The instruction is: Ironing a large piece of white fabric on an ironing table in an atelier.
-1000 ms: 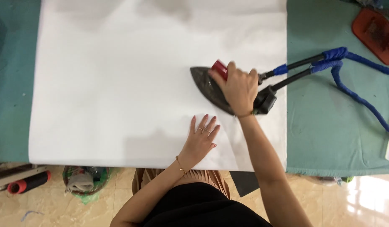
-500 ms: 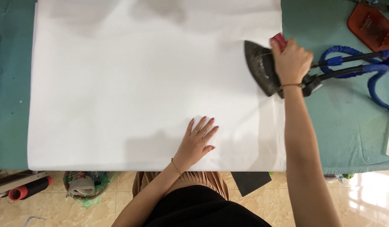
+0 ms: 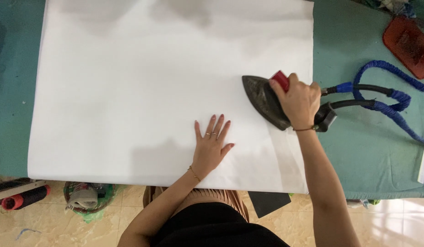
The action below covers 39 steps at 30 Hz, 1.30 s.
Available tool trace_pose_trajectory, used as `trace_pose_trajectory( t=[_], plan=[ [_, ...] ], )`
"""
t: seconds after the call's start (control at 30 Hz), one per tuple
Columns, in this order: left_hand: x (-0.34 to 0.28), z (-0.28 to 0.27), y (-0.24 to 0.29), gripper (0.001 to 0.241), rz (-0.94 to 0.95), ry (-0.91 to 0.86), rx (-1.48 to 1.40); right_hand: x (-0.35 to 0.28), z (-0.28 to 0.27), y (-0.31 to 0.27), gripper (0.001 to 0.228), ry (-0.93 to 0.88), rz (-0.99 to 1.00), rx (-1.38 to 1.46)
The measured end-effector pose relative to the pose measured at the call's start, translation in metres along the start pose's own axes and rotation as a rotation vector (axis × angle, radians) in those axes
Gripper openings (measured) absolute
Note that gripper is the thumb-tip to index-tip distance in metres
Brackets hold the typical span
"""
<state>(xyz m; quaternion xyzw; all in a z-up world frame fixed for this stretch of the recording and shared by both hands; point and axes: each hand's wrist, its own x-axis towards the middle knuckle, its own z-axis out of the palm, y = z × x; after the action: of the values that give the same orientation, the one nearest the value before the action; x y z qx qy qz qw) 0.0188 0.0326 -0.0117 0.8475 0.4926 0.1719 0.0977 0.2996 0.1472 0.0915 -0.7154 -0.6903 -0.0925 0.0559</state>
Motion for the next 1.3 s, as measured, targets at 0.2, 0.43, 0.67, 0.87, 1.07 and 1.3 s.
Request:
trace_pose_trajectory(
  t=[0.2,0.43,0.67,0.87,1.07,1.3],
  plan=[
    [0.022,-0.024,-0.073,0.077,-0.374,0.085,0.18,-0.005,-0.034,-0.073,0.061,0.205,-0.271,-0.008],
    [-0.028,-0.098,-0.2,0.071,-0.633,0.341,0.095,0.068,-0.017,-0.12,0.063,0.195,-0.347,0.047],
    [-0.096,-0.136,-0.256,0.069,-0.864,0.411,0.144,0.111,-0.011,-0.184,0.061,0.297,-0.434,0.078],
    [-0.099,-0.148,-0.292,0.062,-0.859,0.455,0.187,0.074,-0.039,-0.24,0.064,0.158,-0.476,0.127],
    [-0.034,-0.166,-0.374,0.055,-0.671,0.468,0.209,0.015,-0.062,-0.288,0.061,0.163,-0.626,0.205],
    [0.082,-0.174,-0.506,0.058,-0.587,0.395,-0.199,-0.009,-0.071,-0.357,0.065,0.063,-0.663,0.235]
  ],
)
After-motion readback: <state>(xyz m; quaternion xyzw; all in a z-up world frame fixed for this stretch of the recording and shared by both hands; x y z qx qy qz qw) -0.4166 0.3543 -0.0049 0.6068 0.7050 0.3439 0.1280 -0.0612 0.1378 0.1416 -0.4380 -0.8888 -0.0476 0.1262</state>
